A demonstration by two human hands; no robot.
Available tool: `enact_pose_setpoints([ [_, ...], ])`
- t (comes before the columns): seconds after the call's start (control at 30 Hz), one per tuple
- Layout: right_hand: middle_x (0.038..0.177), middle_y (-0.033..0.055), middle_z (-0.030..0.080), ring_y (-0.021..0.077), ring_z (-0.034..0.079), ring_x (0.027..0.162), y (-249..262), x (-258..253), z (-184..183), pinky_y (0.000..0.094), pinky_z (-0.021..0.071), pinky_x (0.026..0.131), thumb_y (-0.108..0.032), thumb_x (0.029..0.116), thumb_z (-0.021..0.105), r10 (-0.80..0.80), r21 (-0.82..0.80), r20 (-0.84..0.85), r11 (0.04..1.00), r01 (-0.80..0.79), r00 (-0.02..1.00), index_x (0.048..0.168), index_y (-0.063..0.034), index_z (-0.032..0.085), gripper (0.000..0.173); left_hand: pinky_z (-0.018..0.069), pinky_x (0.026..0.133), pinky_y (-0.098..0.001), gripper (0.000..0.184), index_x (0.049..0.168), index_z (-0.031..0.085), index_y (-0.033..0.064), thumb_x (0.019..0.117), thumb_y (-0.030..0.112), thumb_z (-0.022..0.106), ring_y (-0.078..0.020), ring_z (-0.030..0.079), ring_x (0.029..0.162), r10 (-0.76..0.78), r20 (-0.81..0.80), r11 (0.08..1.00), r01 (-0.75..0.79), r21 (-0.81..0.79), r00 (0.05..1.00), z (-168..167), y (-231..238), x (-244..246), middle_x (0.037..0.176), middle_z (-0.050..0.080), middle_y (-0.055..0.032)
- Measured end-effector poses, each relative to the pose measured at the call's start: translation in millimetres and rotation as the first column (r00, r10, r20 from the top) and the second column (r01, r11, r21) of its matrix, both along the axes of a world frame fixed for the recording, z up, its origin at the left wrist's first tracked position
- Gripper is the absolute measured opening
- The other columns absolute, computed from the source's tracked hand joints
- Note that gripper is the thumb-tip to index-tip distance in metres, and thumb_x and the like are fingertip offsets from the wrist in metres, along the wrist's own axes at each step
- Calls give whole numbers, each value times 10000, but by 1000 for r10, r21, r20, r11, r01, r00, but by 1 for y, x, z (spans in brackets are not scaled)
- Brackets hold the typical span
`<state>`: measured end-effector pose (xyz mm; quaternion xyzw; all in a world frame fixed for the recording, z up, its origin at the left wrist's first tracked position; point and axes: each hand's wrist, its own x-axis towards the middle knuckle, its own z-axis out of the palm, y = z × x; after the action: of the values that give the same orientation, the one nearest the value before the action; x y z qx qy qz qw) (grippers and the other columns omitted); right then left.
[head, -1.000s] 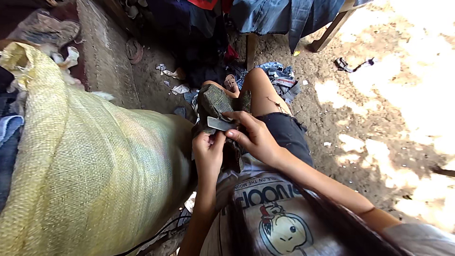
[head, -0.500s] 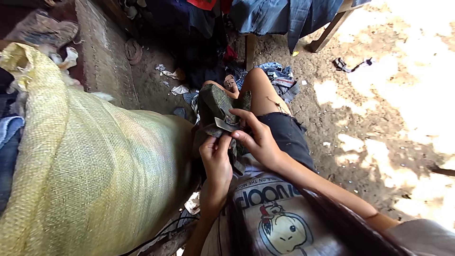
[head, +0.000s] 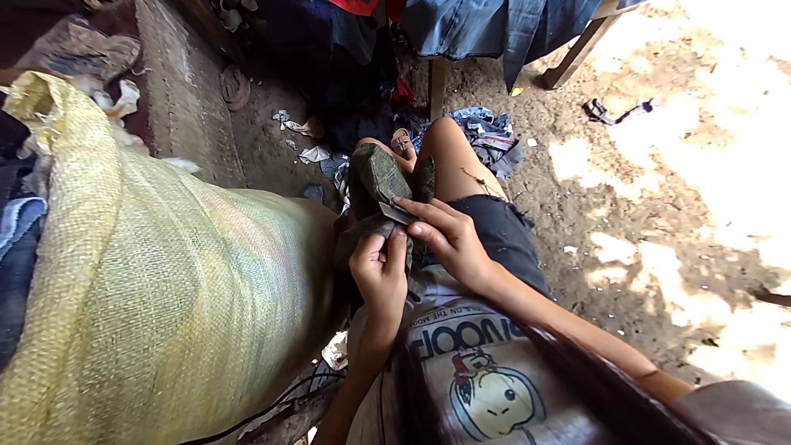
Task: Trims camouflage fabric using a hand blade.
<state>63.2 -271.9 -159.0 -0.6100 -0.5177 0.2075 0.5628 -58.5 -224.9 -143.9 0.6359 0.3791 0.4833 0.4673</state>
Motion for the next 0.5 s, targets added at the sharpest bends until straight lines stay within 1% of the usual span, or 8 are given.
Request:
enact_pose_setpoints([
  [0.03, 981, 16, 700, 5, 606, 804, 1, 2, 3, 179, 505, 720, -273, 1053, 528, 47, -12, -130, 999, -49, 990, 1246, -52, 715, 348, 475, 592, -108, 147, 780, 656, 44, 914, -8, 622, 77, 556, 636, -4, -14, 1000, 5, 19, 1000, -2, 1, 0, 701, 605, 98],
  [0.07, 937, -34, 690, -43, 555, 715, 2, 3, 7, 135, 459, 640, -244, 1060, 509, 82, -52, -309, 993, -103, 947, 1173, -65, 720, 299, 473, 592, -108, 147, 781, 655, 34, 918, -9, 620, 77, 553, 637, -15, -27, 999, 15, 33, 1000, -4, 2, 0, 707, 608, 91],
  [0.13, 701, -89, 576, -47, 431, 517, 5, 9, 13, 119, 338, 467, -271, 1068, 466, 115, -124, -585, 966, -229, 803, 999, -126, 675, 264, 467, 588, -106, 135, 788, 669, 9, 911, -14, 619, 79, 545, 636, -33, -46, 998, 35, 50, 998, -5, 5, -1, 712, 614, 79],
  [0.2, 647, -85, 546, -31, 407, 479, 5, 13, 16, 125, 316, 437, -281, 1071, 454, 123, -143, -650, 949, -279, 750, 938, -144, 653, 276, 453, 578, -103, 124, 795, 666, 21, 909, -2, 623, 83, 530, 621, -48, -69, 998, 51, 42, 996, -5, 8, -3, 698, 601, 90],
  [0.3, 747, -89, 591, -44, 474, 581, 5, 10, 14, 133, 387, 526, -243, 1050, 517, 128, -88, -456, 978, -188, 880, 976, -119, 690, 225, 500, 610, -121, 56, 872, 664, 59, 915, 38, 636, 77, 579, 639, -79, -66, 996, 77, -33, 995, 4, 14, -6, 706, 625, 118],
  [0.37, 975, -33, 697, -28, 622, 833, 4, 10, 14, 167, 523, 742, -240, 1044, 554, 130, -28, -239, 990, -141, 962, 1093, -63, 715, 244, 561, 697, -168, 48, 968, 687, 81, 930, 94, 660, 47, 644, 719, -111, -11, 983, 108, -150, 994, 13, 16, -6, 786, 683, 119],
  [0.4, 1013, 1, 705, 3, 644, 893, 4, 9, 14, 198, 539, 791, -249, 1041, 561, 113, -13, -149, 993, -116, 982, 1128, -42, 717, 273, 571, 729, -186, 56, 989, 693, 94, 936, 104, 676, 33, 658, 749, -113, 15, 971, 113, -213, 994, 17, 17, -6, 812, 696, 113],
  [0.5, 917, 31, 653, 46, 613, 808, 3, 8, 12, 211, 516, 712, -293, 1033, 569, 46, 4, 31, 999, -46, 998, 1172, -32, 718, 332, 583, 738, -201, 102, 980, 697, 86, 914, 7, 695, 6, 669, 748, -141, 66, 937, 155, -314, 988, 21, 21, -5, 820, 711, 79],
])
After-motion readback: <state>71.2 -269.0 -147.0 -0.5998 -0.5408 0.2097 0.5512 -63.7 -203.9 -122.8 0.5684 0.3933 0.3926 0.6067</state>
